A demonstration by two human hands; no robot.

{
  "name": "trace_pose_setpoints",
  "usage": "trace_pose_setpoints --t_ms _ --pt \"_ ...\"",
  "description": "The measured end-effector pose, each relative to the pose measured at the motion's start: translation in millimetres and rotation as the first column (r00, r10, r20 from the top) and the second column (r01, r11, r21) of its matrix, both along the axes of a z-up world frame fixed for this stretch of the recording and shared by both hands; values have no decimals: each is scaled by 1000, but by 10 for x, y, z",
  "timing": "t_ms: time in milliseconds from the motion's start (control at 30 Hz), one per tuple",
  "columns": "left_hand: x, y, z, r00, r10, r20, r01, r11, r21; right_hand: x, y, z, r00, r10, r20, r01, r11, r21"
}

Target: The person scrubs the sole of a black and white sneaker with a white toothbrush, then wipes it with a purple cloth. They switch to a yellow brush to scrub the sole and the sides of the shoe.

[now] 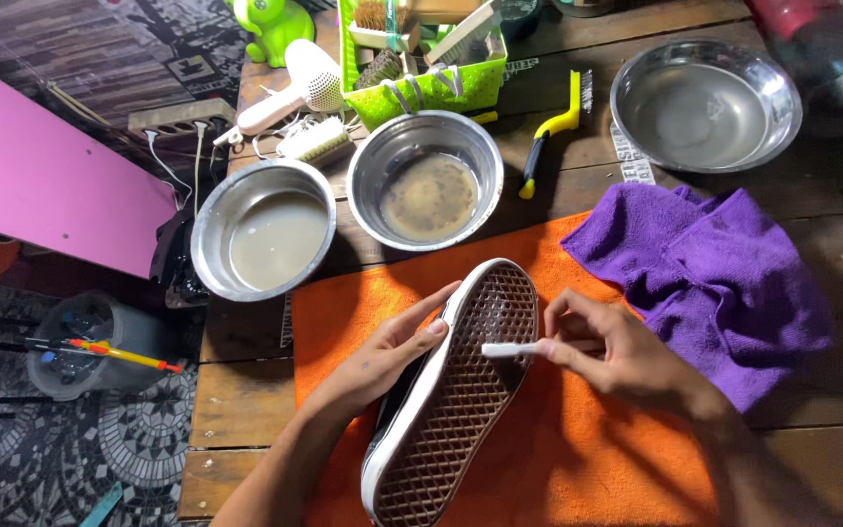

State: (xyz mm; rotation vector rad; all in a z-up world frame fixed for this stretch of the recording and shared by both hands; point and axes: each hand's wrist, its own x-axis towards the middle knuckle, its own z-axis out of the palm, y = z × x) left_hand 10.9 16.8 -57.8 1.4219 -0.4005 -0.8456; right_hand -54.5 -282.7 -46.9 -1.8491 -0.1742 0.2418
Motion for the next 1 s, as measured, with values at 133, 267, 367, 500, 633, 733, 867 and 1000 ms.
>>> trace_pose_setpoints --t_ms 133,267,367,500,633,733,867,1000 --pt "-27 11 -13 1000 2 -16 -1 1000 5 39 -90 69 986 -138 94 152 976 -158" --pt "-12 0 -12 1000 14 -16 -14 1000 1 -14 11 48 999 -5 32 5 1000 0" --pt "-13 0 -26 999 29 -23 -29 1000 -2 -35 90 73 992 63 114 -56 997 -60" --pt "-3 39 -21 998 47 -32 -47 999 -3 31 106 89 977 -78 197 96 992 -83" --pt "-11 33 -11 998 55 -27 -55 998 -11 -35 151 29 986 4 168 -2 1000 -16" --pt "-36 44 -22 998 59 -38 -59 998 -8 -52 160 -3 982 -97 165 98 995 3" --pt "17 25 -2 997 67 -30 -68 998 -15 -48 188 83 970 -40 242 57 996 -63" --pt "-3 26 -15 996 70 -48 -71 997 -10 -36 184 280 951 -62 303 113 981 -157"
